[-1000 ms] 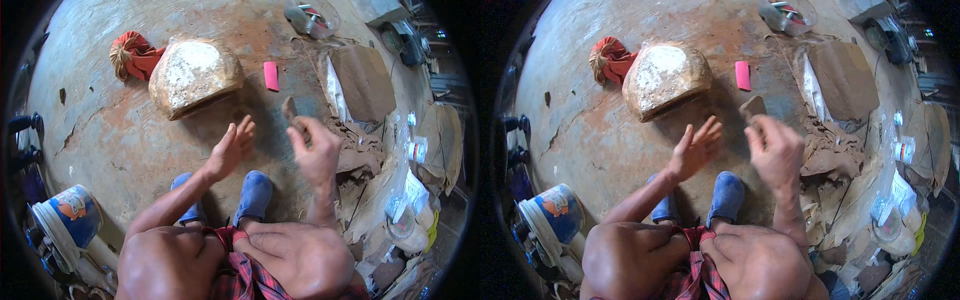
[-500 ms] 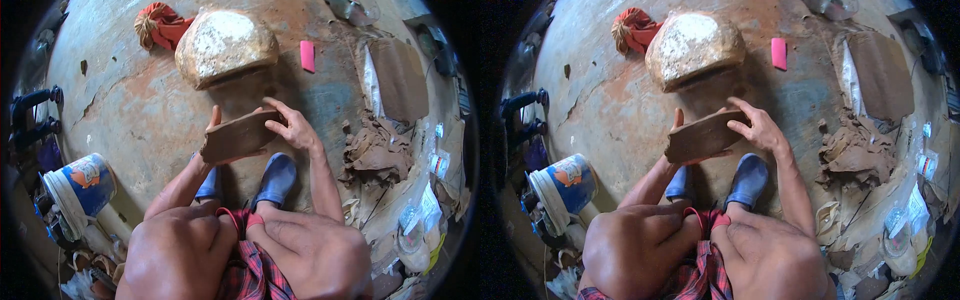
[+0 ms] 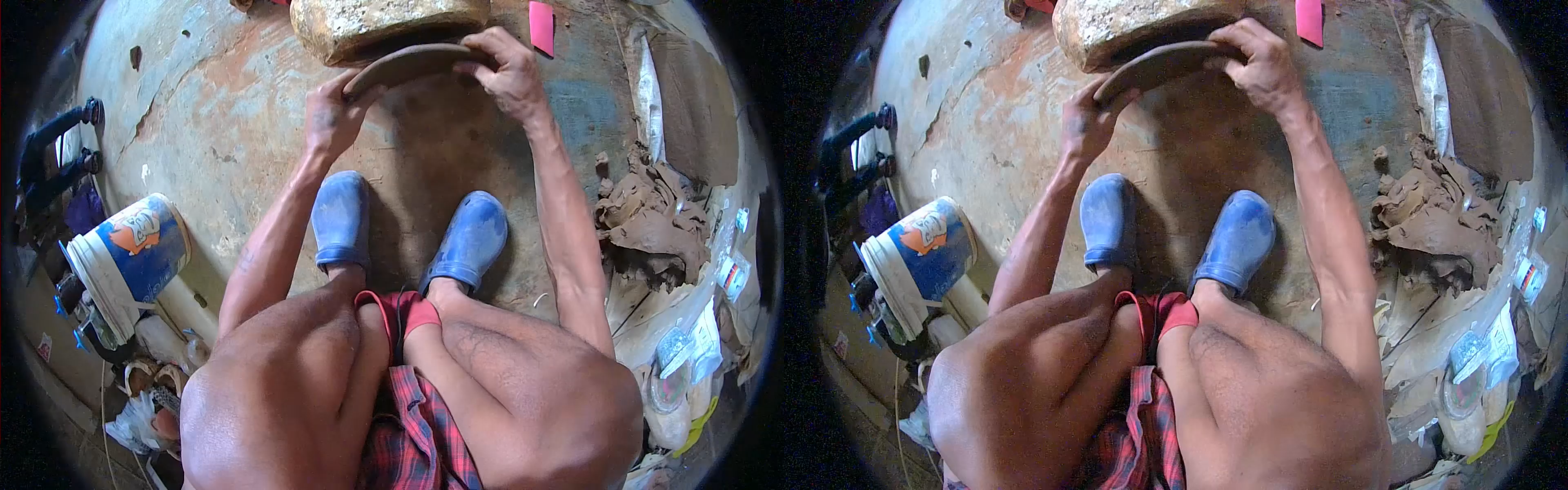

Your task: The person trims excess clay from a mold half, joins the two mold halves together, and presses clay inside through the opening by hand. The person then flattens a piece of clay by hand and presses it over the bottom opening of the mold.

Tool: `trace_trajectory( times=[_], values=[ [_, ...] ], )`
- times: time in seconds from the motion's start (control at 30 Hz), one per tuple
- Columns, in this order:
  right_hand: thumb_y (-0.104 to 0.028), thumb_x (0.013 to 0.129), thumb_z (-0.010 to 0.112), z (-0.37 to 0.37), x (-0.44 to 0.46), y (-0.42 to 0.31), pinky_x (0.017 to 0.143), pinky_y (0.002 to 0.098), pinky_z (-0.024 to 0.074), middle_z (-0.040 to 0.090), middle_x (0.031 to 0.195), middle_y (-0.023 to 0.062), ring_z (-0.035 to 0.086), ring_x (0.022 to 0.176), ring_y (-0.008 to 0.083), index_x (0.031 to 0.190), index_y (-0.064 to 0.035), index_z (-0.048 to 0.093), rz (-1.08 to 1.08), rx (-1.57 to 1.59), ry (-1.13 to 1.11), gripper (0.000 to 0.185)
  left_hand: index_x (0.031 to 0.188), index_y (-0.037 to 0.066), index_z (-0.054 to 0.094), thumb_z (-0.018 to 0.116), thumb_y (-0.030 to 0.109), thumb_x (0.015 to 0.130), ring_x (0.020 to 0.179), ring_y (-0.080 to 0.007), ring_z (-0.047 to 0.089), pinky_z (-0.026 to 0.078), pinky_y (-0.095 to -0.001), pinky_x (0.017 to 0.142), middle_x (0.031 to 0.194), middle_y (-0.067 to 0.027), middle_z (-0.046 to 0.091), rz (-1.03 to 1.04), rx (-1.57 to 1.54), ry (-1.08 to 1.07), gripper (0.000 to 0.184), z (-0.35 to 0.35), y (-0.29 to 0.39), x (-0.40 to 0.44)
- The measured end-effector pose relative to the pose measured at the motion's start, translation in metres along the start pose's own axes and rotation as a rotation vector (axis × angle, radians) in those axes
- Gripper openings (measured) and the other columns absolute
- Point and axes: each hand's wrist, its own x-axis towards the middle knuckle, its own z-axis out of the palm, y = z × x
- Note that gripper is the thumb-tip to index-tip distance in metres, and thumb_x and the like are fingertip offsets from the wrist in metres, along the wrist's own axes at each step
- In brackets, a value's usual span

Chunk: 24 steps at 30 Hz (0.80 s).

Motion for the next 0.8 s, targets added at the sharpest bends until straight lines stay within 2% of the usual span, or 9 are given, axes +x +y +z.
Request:
trace_trajectory(
  times=[0.1,0.13,0.17,0.23,0.47,0.67,0.73,0.8],
  values=[
    [-0.010,0.083,0.084,0.005,0.004,0.005,0.088,0.0393,0.0604,0.071,0.108,0.0103,0.073,0.098,0.0291,0.114,-0.0073,0.074,-0.023,-0.106,0.090,0.032,0.109,0.009,0.081,0.086,0.025,0.089,0.080,-0.0264,0.072,0.055,-0.0387,0.073,0.092,-0.0130,0.074,0.084,0.116,0.155,0.025,0.008,-0.005,0.005],
    [-0.010,0.082,0.085,0.008,0.006,0.003,0.087,0.0391,0.0606,0.071,0.107,0.0094,0.073,0.097,0.0284,0.112,-0.0073,0.075,-0.016,-0.106,0.109,0.032,0.100,0.008,0.079,0.085,0.027,0.088,0.076,-0.0340,0.068,0.055,-0.0432,0.071,0.088,-0.0126,0.069,0.184,0.101,0.255,0.022,0.011,-0.006,0.005],
    [-0.010,0.082,0.085,0.010,0.006,0.001,0.087,0.0391,0.0606,0.071,0.107,0.0094,0.073,0.097,0.0284,0.112,-0.0073,0.075,-0.017,-0.106,0.109,0.032,0.100,0.008,0.079,0.085,0.027,0.088,0.076,-0.0340,0.068,0.055,-0.0432,0.071,0.088,-0.0126,0.069,0.183,0.101,0.257,0.022,0.011,-0.008,0.005],
    [-0.013,0.081,0.088,0.016,0.007,0.004,0.086,0.0401,0.0610,0.072,0.106,0.0086,0.073,0.096,0.0280,0.110,-0.0070,0.075,-0.091,-0.278,0.185,0.032,0.093,0.009,0.075,0.084,0.029,0.089,0.078,-0.0351,0.070,0.055,-0.0446,0.070,0.092,-0.0124,0.069,0.193,0.295,0.312,0.023,0.008,-0.010,0.009],
    [-0.013,0.076,0.091,0.023,0.005,0.002,0.083,0.0407,0.0609,0.069,0.102,0.0075,0.072,0.094,0.0293,0.107,-0.0078,0.075,-0.052,-0.319,0.288,0.035,0.095,0.009,0.069,0.085,0.031,0.087,0.077,-0.0349,0.070,0.055,-0.0457,0.066,0.086,-0.0124,0.069,0.270,0.299,0.414,0.028,0.008,-0.015,0.015],
    [-0.016,0.073,0.093,0.023,0.010,0.013,0.080,0.0416,0.0594,0.067,0.101,0.0080,0.070,0.091,0.0311,0.106,-0.0082,0.072,-0.151,-0.379,0.331,0.040,0.095,0.010,0.067,0.086,0.034,0.085,0.075,-0.0346,0.070,0.055,-0.0464,0.064,0.084,-0.0117,0.070,0.291,0.342,0.448,0.033,0.008,-0.020,0.018],
    [-0.018,0.072,0.094,0.025,0.010,0.013,0.079,0.0428,0.0589,0.066,0.100,0.0089,0.069,0.091,0.0315,0.108,-0.0090,0.069,-0.058,-0.285,0.370,0.045,0.098,0.011,0.066,0.088,0.037,0.082,0.073,-0.0348,0.070,0.054,-0.0463,0.062,0.083,-0.0108,0.069,0.268,0.378,0.473,0.038,0.007,-0.017,0.020],
    [-0.018,0.072,0.094,0.023,0.011,0.013,0.080,0.0434,0.0586,0.066,0.099,0.0091,0.069,0.092,0.0317,0.109,-0.0093,0.067,-0.061,-0.299,0.349,0.047,0.100,0.011,0.065,0.090,0.037,0.081,0.071,-0.0342,0.069,0.054,-0.0456,0.061,0.080,-0.0102,0.067,0.238,0.395,0.527,0.041,0.003,-0.011,0.021]
  ],
)
